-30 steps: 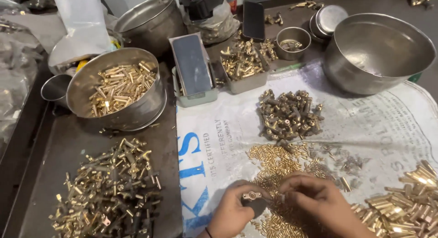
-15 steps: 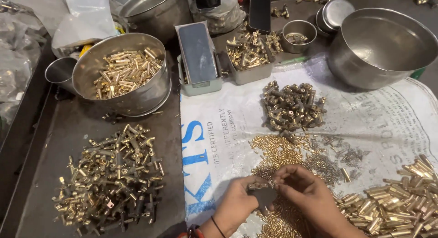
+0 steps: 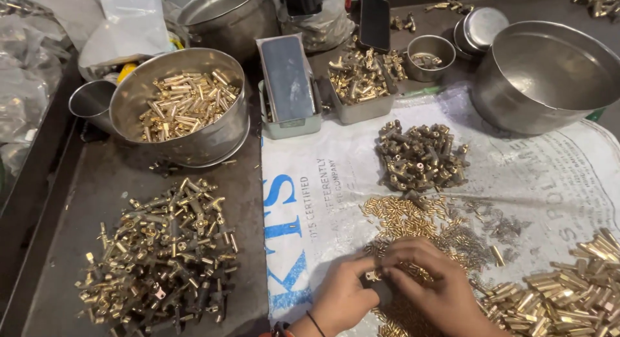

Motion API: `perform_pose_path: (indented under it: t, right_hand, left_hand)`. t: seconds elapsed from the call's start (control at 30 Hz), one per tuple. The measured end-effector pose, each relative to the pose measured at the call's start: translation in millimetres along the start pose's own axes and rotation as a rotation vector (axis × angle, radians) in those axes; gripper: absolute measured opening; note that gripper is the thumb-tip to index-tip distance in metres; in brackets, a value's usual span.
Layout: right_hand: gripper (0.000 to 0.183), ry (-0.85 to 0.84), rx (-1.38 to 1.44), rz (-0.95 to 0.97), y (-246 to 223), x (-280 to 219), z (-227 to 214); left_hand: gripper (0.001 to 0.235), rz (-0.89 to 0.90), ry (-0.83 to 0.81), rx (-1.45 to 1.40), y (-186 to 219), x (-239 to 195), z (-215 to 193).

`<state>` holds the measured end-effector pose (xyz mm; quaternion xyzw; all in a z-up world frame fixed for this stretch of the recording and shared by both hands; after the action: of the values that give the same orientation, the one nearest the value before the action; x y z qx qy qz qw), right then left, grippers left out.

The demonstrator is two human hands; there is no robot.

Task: Assembling small brass metal components at a workbench.

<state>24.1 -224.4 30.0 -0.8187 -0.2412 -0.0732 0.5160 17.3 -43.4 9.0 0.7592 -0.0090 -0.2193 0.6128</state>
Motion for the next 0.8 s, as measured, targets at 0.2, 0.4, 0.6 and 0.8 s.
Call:
perform_pose_path:
  t: [0.2, 0.4, 0.6, 0.8]
  right_hand:
    - [0.013, 0.038, 0.128, 0.004, 4, -14, -2]
    - [0.012, 0.106, 0.327, 0.041, 8, -27, -3]
    - [0.016, -0.005, 0.196, -0.221, -10, -20, -14]
    - [0.021, 0.198, -0.533, 0.479, 74, -45, -119]
  left_hand:
    - [0.032, 0.093, -0.055, -0.021, 0, -1, 7]
    - [0.035, 0.193, -0.020, 0.105, -11, 0, 17]
    - [0.033, -0.113, -0.171, -0.231, -10, -6, 21]
    - [0.033, -0.112, -0.002, -0.394, -35, 12, 8]
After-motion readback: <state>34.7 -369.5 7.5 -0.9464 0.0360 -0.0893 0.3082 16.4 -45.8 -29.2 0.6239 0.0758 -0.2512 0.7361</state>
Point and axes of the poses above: each hand's wrist, its own x-axis towards the middle knuckle, its own z-axis out of the palm, y = z × x, the point moved 3 cm from there along x, towards the middle knuckle, and after that the axes turned 13 degrees about -z, right-handed, at the moved point
